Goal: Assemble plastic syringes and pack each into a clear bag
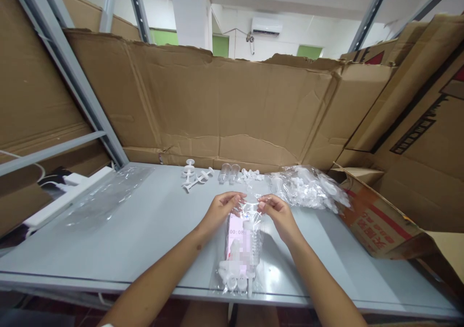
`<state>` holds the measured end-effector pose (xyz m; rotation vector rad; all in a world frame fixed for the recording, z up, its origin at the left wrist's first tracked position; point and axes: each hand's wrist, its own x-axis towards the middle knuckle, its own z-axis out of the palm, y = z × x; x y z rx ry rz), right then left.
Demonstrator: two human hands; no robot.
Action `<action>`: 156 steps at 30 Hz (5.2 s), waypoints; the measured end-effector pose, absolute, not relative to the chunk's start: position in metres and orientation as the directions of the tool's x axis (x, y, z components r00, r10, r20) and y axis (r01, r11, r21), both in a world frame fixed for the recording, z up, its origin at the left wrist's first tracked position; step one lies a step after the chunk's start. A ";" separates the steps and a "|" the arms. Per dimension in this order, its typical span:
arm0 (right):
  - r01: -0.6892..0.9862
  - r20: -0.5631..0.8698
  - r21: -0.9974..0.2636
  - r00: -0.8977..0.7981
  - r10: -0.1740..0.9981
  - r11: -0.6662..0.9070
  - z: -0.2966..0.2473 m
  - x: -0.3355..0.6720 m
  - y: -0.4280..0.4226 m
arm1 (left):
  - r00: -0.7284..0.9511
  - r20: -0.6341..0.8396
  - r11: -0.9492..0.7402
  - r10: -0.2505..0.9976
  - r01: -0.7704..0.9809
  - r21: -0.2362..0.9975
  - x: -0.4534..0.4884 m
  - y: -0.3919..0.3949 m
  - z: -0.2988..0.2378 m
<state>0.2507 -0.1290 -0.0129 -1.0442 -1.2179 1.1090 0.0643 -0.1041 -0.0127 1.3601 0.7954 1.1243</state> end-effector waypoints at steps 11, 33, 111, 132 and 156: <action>-0.105 0.179 -0.978 0.032 0.983 0.181 -0.015 0.257 -0.126 | 0.146 0.305 -0.299 0.941 -0.064 0.952 0.053 -0.098 -0.006; -0.156 0.220 -0.964 -0.010 0.976 0.215 -0.013 0.271 -0.123 | 0.409 0.450 -0.495 0.794 0.004 0.869 0.031 -0.092 0.003; -0.002 0.200 -0.980 -0.072 0.977 0.201 -0.011 0.259 -0.128 | 0.534 0.119 -0.002 0.837 -0.214 0.977 0.054 -0.107 -0.006; -0.246 0.107 -0.966 -0.081 0.991 0.084 -0.011 0.236 -0.137 | 0.305 0.128 -0.050 0.944 -0.252 0.967 0.072 -0.116 -0.011; -0.445 -0.037 -0.888 -0.187 0.982 -0.118 -0.003 0.250 -0.133 | 0.387 0.153 -0.044 0.909 -0.277 0.960 0.061 -0.108 -0.010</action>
